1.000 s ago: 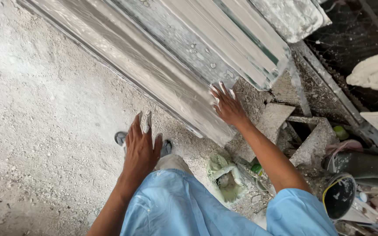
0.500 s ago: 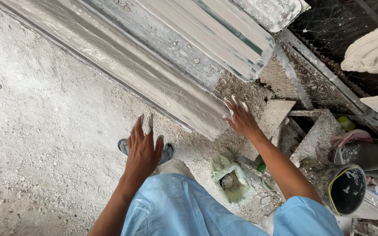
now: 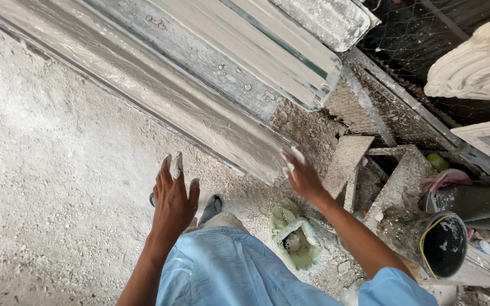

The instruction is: The person mixes a white slurry in a bucket, then pours it into a long rectangular mold. They use their hands and a metal trowel to spread and smooth the slurry along the mold's length. The person repeatedly wipes and smooths the surface, occasionally dipping hands into the bucket for more slurry.

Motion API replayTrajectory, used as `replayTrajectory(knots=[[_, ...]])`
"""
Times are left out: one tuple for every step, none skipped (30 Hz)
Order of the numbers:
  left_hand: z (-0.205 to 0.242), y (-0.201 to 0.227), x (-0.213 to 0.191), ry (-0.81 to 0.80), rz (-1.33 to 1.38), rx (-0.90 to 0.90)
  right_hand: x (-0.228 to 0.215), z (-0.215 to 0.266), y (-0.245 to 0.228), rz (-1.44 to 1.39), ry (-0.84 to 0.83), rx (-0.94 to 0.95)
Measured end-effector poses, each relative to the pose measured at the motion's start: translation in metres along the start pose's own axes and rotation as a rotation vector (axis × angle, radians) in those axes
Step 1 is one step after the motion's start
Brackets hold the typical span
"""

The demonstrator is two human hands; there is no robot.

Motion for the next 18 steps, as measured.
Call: replayTrajectory(knots=[[0.0,0.0,-0.002,0.01,0.001,0.009,0.003,0.005,-0.009,0.014,-0.014,-0.019],[0.0,-0.001,-0.004,0.02,0.004,0.018,0.004,0.01,-0.015,0.029,-0.027,-0.039],[0.002,-0.003,-0.006,0.027,0.007,0.015,0.005,0.017,-0.018,0.002,-0.026,-0.005],[0.002,-0.004,-0.008,0.04,0.009,0.01,0.005,0.02,-0.022,-0.022,-0.023,0.022],[0.001,-0.007,-0.01,0.054,0.011,0.005,0.003,0.02,-0.024,-0.046,-0.019,0.049],[0.002,-0.01,-0.012,0.064,0.022,0.007,0.001,0.022,-0.026,-0.07,0.006,0.017],[0.002,-0.015,-0.013,0.075,0.034,0.009,0.0,0.024,-0.029,-0.093,0.031,-0.016],[0.003,-0.018,-0.014,0.082,0.048,0.015,-0.003,0.028,-0.031,-0.116,0.057,-0.042],[0.005,-0.021,-0.014,0.072,0.055,0.011,-0.004,0.035,-0.034,-0.103,0.055,-0.024],[0.003,-0.026,-0.016,0.08,0.054,0.008,-0.008,0.032,-0.039,-0.088,0.065,-0.022],[0.001,-0.031,-0.019,0.088,0.053,0.006,-0.013,0.029,-0.046,-0.073,0.075,-0.019],[0.0,-0.037,-0.024,0.102,0.052,0.003,-0.015,0.026,-0.055,-0.034,0.063,-0.009],[-0.002,-0.042,-0.027,0.115,0.051,0.001,-0.017,0.022,-0.065,0.006,0.053,0.002],[-0.004,-0.051,-0.031,0.129,0.051,0.002,-0.016,0.015,-0.075,0.047,0.045,0.015],[-0.005,-0.062,-0.036,0.137,0.065,-0.004,-0.015,0.006,-0.087,-0.025,0.107,0.001],[-0.006,-0.074,-0.044,0.148,0.078,-0.012,-0.015,-0.006,-0.1,-0.095,0.167,-0.017],[-0.008,-0.087,-0.052,0.16,0.092,-0.019,-0.014,-0.022,-0.113,-0.166,0.225,-0.037],[-0.009,-0.101,-0.06,0.181,0.077,-0.009,-0.01,-0.045,-0.126,-0.231,0.263,0.013]])
Point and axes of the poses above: each hand's wrist, its own z-axis away from the middle knuckle, its own x-axis out of the palm, y = z × x, the point moved 2 cm from there along -z, towards the middle knuckle, and after that the axes turned 14 degrees about x, right-handed, at the moved point
